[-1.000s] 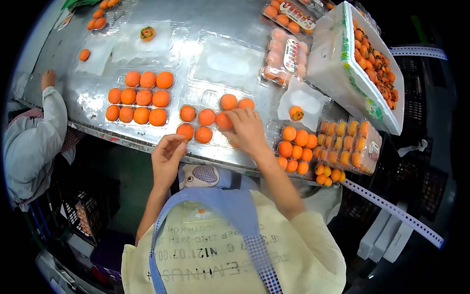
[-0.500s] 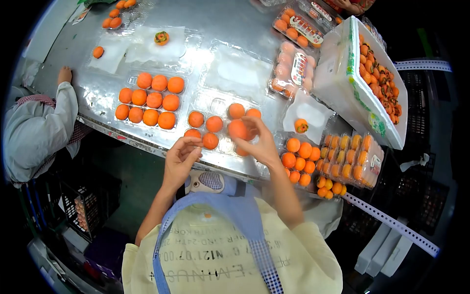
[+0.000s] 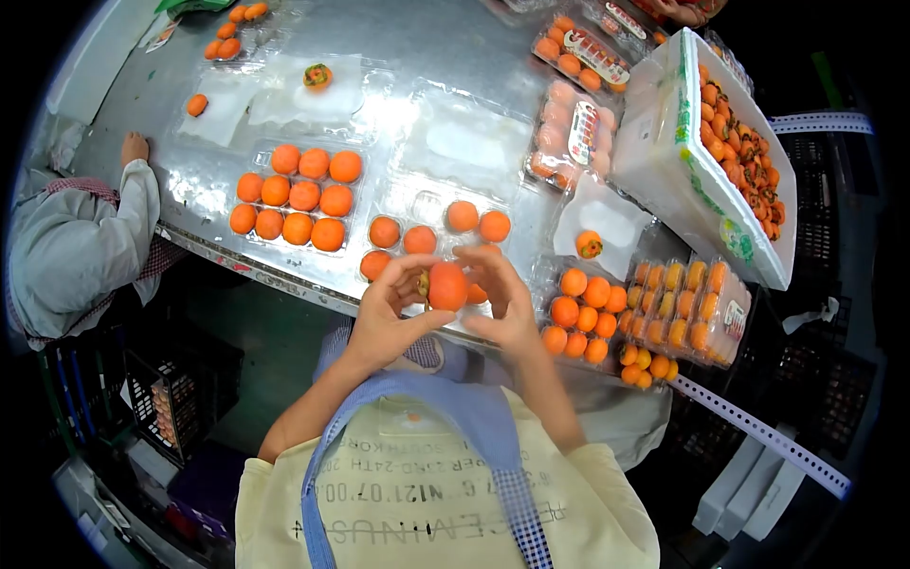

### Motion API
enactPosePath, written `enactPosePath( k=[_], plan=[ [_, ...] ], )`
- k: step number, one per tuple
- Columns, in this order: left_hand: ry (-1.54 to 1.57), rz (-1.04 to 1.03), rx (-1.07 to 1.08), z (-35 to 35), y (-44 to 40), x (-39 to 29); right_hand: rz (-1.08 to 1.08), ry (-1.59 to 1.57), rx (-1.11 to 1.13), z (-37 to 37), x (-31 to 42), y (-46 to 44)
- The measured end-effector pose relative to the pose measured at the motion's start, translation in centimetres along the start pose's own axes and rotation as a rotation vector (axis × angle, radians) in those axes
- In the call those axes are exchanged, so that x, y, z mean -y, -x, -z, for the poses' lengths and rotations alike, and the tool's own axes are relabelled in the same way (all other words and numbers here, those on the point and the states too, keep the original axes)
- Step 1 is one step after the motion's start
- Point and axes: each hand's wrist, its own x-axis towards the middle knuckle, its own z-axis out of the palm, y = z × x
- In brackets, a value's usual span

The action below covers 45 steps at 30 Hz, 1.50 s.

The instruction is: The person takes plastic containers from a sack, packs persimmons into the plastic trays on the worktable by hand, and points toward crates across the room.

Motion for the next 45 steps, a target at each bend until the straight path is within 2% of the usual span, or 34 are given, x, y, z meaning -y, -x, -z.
enactPosePath(
  k=[5,11,14,17,19,21,22,23,24,25,26,27,30,39,43,45],
  plan=[
    [-0.391,-0.237,-0.065,-0.1,0.2,-0.5,-0.118,-0.199,0.053,0.2,-0.6,0.0],
    [-0.616,-0.399,-0.061,0.0,-0.2,-1.0,-0.201,-0.255,0.110,-0.6,0.0,-0.2],
    [-0.616,-0.393,-0.029,0.2,-0.3,-0.4,-0.232,-0.264,0.123,-0.3,-0.3,-0.3],
    [-0.562,-0.202,0.011,0.6,-0.2,-0.7,-0.246,-0.285,0.080,0.0,-0.6,-0.1],
    [-0.496,-0.160,-0.008,1.0,-0.1,-0.7,-0.267,-0.352,0.042,0.9,-1.5,0.1],
    [-0.447,-0.117,-0.032,1.7,0.1,-0.7,-0.124,-0.305,-0.079,3.4,-1.4,0.1],
    [-0.416,-0.068,-0.063,2.3,0.3,-0.5,-0.061,-0.170,-0.162,5.7,-0.8,-0.2],
    [-0.385,-0.018,-0.094,2.9,0.5,-0.1,-0.023,-0.083,-0.309,8.4,-0.3,0.1],
    [-0.353,0.032,-0.124,3.4,0.7,0.3,0.059,-0.036,-0.557,9.9,1.8,-0.2],
    [-0.366,0.006,-0.142,3.8,0.8,0.6,0.157,0.029,-0.571,12.4,4.8,-0.5],
    [-0.358,0.024,-0.195,4.3,1.2,1.0,0.289,-0.009,-0.645,15.3,6.2,-0.3],
    [-0.343,0.034,-0.235,4.7,1.5,1.5,0.346,-0.050,-0.802,17.1,8.2,-0.1],
    [-0.261,0.085,-0.254,5.4,1.5,2.7,0.472,-0.044,-1.006,24.1,12.9,1.2],
    [-0.255,0.077,-0.183,4.6,0.7,2.2,0.530,0.227,-1.395,39.7,20.2,2.5],
    [-0.241,0.074,-0.177,4.4,0.6,2.4,0.453,0.346,-1.596,46.1,20.5,4.2],
    [-0.236,0.084,-0.169,4.6,0.6,2.6,0.342,0.381,-1.627,47.9,20.4,5.2]
  ],
)
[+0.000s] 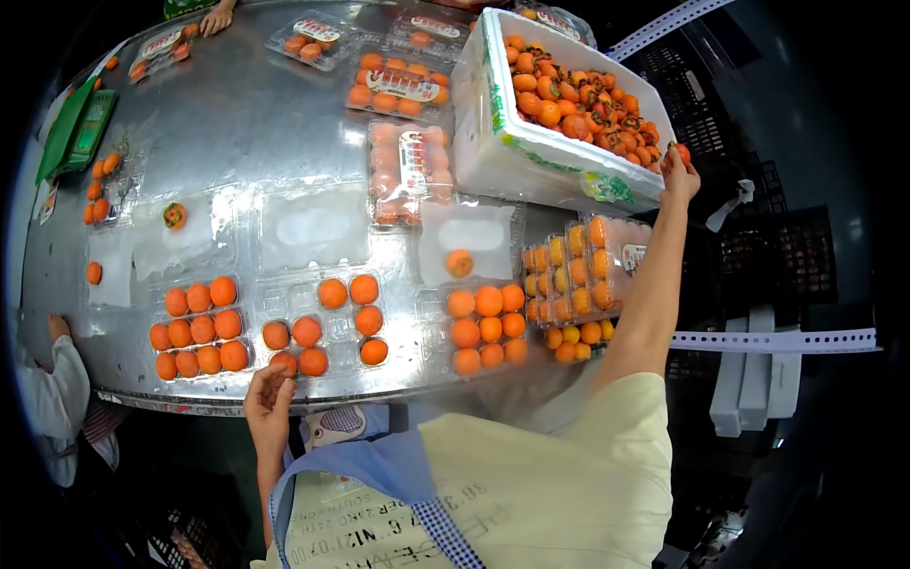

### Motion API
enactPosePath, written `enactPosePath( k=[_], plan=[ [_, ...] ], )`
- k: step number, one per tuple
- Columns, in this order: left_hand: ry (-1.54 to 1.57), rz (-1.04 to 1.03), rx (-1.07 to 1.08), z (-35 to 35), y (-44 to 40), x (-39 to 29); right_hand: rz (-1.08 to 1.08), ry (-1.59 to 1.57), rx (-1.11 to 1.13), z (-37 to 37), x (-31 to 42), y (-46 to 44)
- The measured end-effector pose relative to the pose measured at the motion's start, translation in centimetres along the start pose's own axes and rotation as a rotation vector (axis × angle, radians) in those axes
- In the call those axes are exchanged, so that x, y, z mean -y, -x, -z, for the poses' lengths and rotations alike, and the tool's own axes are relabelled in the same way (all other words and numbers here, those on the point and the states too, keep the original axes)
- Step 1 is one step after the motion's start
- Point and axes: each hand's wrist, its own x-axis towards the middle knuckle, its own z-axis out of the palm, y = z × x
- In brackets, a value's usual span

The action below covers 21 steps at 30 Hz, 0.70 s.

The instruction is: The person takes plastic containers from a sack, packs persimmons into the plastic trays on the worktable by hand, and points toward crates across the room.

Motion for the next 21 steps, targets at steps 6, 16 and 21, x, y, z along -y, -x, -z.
enactPosePath(
  k=[6,16,21],
  plan=[
    [-0.056,0.061,0.015,0.0,-0.1,0.1,0.002,0.065,-0.017,0.5,-3.5,-3.4],
    [-0.021,0.030,-0.003,0.0,0.0,0.1,0.315,0.096,0.444,-4.3,7.2,14.6],
    [-0.048,0.019,-0.049,1.0,0.1,0.5,0.297,0.150,0.967,-4.7,5.9,30.0]
  ],
)
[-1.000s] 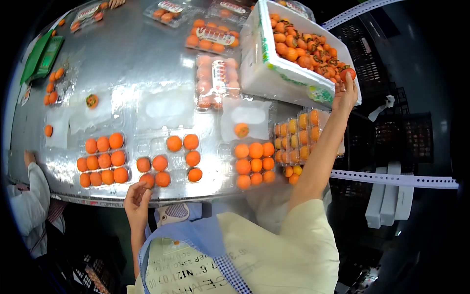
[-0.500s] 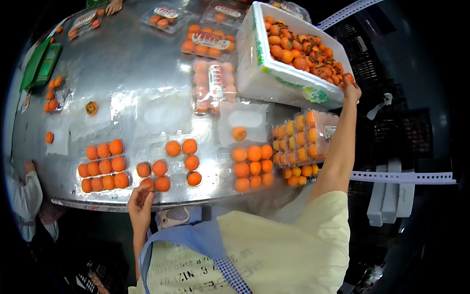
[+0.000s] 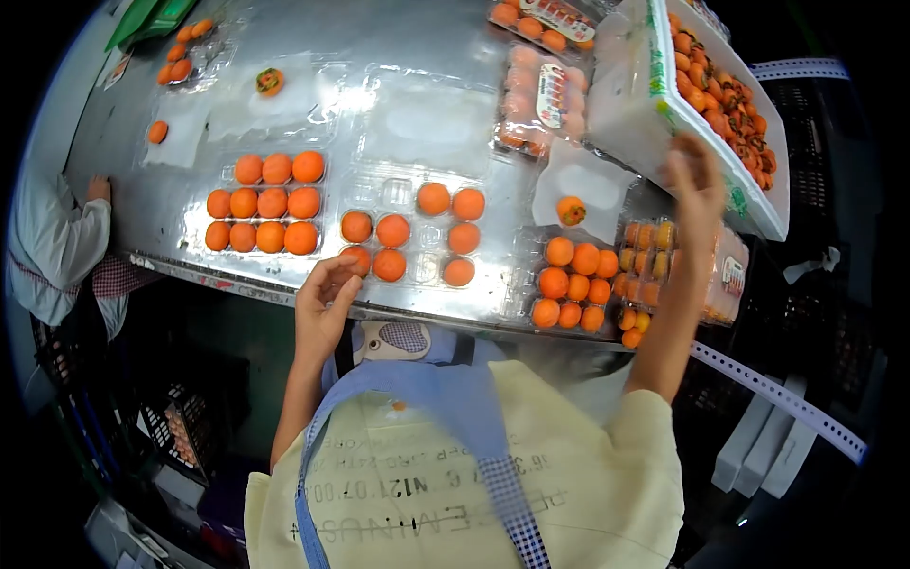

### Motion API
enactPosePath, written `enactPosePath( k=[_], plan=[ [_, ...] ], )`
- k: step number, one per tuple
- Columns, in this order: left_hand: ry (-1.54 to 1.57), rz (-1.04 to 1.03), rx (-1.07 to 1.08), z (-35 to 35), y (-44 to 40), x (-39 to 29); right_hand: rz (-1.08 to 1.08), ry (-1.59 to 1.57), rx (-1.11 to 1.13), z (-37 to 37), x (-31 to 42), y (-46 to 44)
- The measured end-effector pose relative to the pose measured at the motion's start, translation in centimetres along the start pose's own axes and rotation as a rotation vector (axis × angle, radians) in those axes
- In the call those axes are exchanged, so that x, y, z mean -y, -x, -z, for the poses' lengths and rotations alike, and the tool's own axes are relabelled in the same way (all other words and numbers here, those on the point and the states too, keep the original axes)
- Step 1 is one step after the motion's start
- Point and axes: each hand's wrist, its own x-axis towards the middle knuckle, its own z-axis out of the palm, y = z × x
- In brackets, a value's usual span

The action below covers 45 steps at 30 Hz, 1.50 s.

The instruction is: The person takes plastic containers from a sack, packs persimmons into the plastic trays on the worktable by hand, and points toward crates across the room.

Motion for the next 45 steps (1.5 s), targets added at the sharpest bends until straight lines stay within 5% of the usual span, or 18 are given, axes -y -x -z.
enactPosePath(
  k=[3,8,17,20,29,35,39,45],
  plan=[
    [0.028,-0.007,-0.046,0.4,0.2,-0.1,-0.116,0.049,0.324,-7.6,-0.5,4.9],
    [0.049,-0.017,-0.054,1.1,0.6,0.5,-0.009,0.049,0.664,-17.4,0.0,11.5],
    [0.084,-0.019,-0.042,0.9,1.4,0.7,0.565,0.345,0.555,-24.4,0.7,12.7],
    [0.081,-0.021,-0.041,1.1,1.7,0.8,0.588,0.465,0.666,-25.2,0.2,12.3],
    [0.195,0.031,0.014,0.5,1.8,0.8,0.398,0.152,0.628,-22.8,2.3,11.9],
    [0.549,0.163,0.175,-1.2,0.8,-2.2,0.492,-0.169,0.587,-19.5,6.7,12.3],
    [0.535,0.062,0.194,-1.8,0.7,-2.3,0.539,-0.193,0.571,-18.4,7.2,13.0],
    [0.337,-0.130,0.102,-2.7,1.2,-3.7,-0.016,-0.719,0.654,-17.8,6.0,14.6]
  ],
)
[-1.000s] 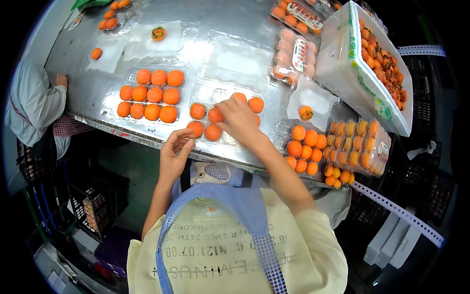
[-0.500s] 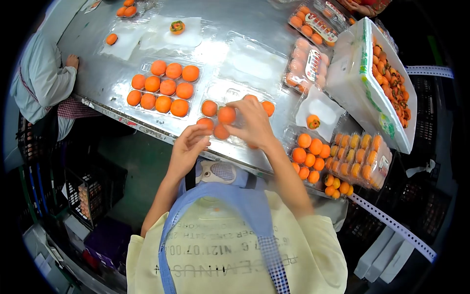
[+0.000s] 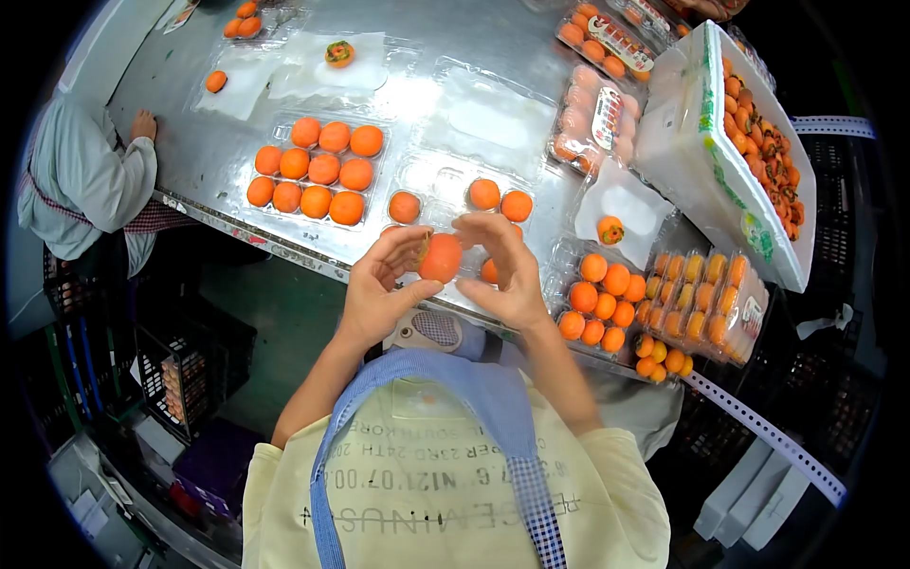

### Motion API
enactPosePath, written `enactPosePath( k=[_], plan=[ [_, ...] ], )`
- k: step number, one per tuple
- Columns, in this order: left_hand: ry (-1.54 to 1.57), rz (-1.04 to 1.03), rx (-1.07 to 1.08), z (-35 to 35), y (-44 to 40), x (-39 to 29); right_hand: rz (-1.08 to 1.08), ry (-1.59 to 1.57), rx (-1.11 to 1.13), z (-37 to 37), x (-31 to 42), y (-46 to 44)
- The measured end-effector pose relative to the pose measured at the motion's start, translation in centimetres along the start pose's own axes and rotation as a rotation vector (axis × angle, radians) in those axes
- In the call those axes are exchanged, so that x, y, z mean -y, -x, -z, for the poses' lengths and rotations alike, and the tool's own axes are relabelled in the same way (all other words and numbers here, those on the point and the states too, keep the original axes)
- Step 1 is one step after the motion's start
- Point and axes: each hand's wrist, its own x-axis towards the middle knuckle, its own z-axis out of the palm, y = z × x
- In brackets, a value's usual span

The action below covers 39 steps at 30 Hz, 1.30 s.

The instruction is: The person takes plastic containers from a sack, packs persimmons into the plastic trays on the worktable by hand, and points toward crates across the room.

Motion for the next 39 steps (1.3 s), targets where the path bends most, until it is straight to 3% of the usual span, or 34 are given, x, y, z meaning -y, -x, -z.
enactPosePath(
  k=[3,12,26,39],
  plan=[
    [-0.191,-0.099,-0.006,-0.36,0.07,-0.42,-0.169,-0.304,-0.014,-0.11,-0.82,0.48],
    [-0.576,-0.294,-0.043,-0.70,0.04,-0.84,-0.390,-0.583,0.078,-0.34,-0.52,0.14],
    [-0.603,-0.441,0.067,-0.26,-0.34,-0.54,-0.311,-0.586,0.090,0.03,-0.93,0.40],
    [-0.119,-0.070,0.060,-0.55,-0.06,-0.31,-0.016,-0.121,-0.020,-0.86,-0.62,0.81]
  ],
)
